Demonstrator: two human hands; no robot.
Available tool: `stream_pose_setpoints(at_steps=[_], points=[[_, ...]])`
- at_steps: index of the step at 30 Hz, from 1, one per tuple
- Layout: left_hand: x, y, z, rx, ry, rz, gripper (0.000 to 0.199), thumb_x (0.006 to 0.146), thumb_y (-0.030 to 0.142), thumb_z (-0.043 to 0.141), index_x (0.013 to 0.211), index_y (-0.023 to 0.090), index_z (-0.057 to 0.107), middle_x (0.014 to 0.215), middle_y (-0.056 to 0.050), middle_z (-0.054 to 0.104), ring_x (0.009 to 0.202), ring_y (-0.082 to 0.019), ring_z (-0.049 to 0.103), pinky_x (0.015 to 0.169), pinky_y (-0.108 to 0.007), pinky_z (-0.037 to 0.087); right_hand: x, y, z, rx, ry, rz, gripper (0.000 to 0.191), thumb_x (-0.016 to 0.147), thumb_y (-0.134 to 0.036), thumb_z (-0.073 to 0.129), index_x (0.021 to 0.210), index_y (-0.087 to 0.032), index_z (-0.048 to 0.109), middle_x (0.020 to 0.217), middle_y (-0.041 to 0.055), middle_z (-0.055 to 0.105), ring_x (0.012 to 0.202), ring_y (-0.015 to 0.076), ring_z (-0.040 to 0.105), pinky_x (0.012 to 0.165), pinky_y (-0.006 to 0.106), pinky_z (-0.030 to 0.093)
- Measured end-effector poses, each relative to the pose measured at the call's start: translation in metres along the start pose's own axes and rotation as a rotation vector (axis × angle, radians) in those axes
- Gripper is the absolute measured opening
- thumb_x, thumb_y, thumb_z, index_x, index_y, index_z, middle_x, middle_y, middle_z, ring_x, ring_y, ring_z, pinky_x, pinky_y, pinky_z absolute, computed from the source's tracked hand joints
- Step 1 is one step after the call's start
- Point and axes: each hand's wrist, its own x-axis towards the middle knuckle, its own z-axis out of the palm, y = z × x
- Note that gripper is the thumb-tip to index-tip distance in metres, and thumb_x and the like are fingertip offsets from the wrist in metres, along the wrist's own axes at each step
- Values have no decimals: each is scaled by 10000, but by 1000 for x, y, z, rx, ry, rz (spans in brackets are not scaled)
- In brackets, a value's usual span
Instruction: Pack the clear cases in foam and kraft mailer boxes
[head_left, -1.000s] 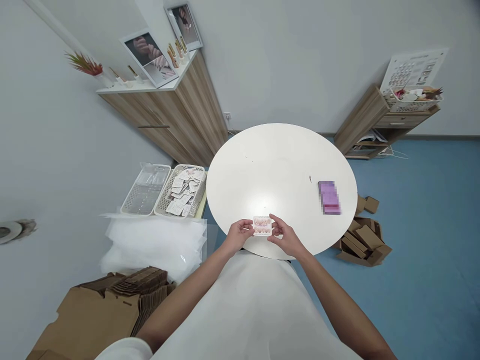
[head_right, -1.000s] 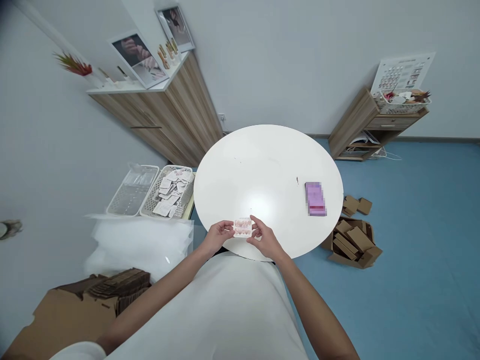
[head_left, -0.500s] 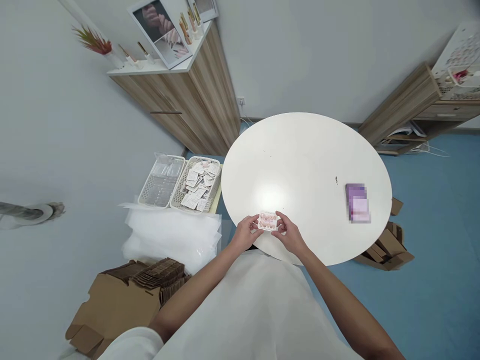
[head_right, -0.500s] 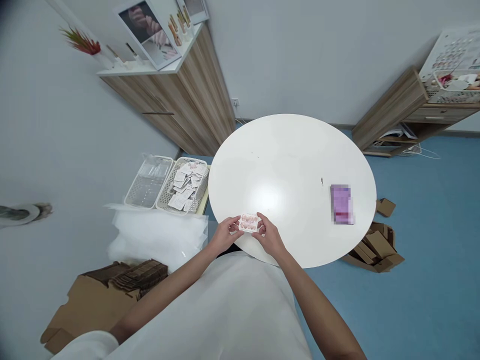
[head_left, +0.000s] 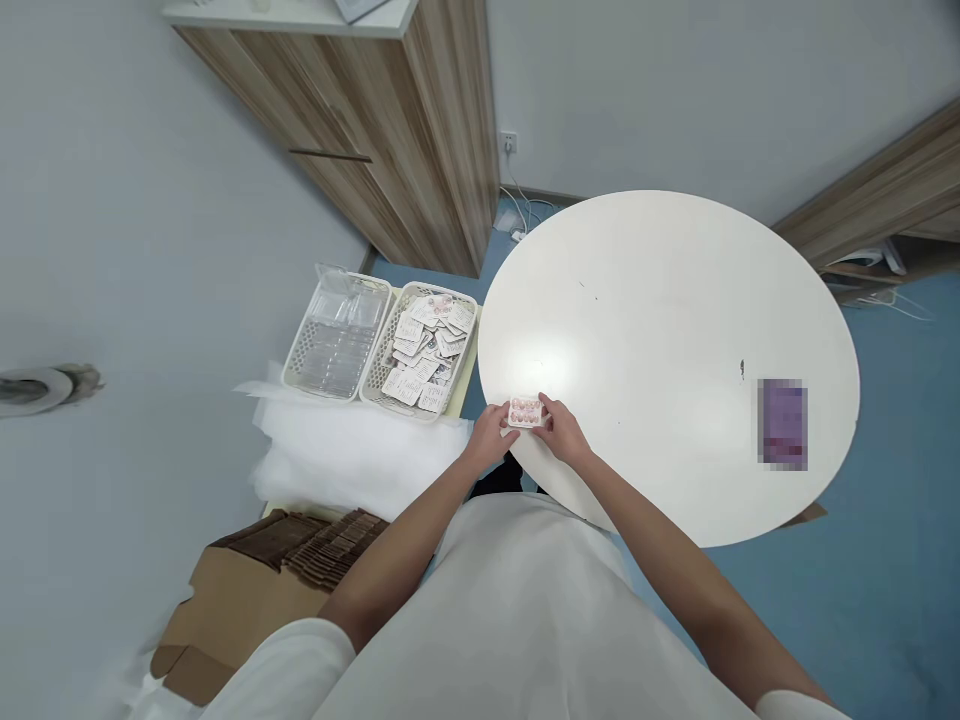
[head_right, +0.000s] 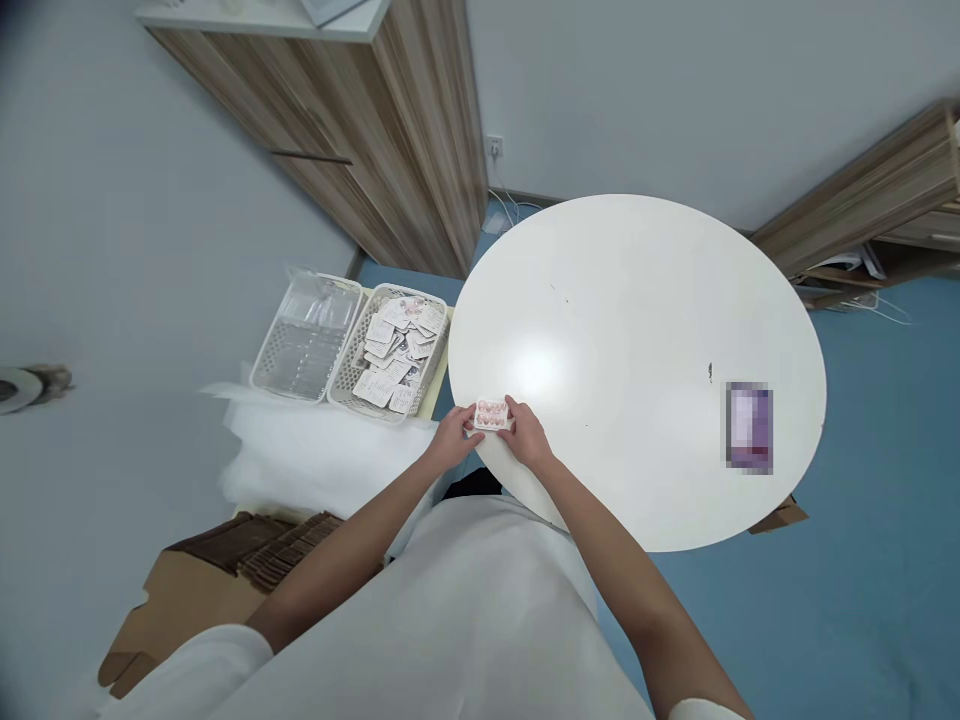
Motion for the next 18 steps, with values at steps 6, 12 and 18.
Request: stream_pose_setpoints(at_steps=[6, 12, 18], points=[[21, -16, -9, 30, -21, -35, 494, 722, 235, 558, 1197, 175, 438, 931, -50, 447, 749, -143, 499, 736, -302, 450, 28, -7, 23, -146, 8, 67, 638, 761, -213, 508, 1339, -230, 239, 1021, 76, 481, 758, 172, 519, 655, 299, 443], [25, -21, -7, 40, 2, -34, 622, 716, 246, 554, 1284, 137, 325, 1054, -112, 417, 895, -217, 497, 774, -362, 438, 39, -14, 33, -185, 94, 72, 642, 749, -200, 514, 1333, -266, 255, 1041, 89, 464, 800, 202, 516, 621, 300, 430], [16, -19, -3, -9, 29, -72, 661, 710, 272, 556, 1299, 133, 291, 1146, -137, 372, 1076, -266, 424, 894, -410, 379, 28, -11, 37, 17, 150, 129, 668, 726, -258, 543, 1327, -240, 252, 1044, 76, 447, 788, 171, 508, 728, 343, 465]])
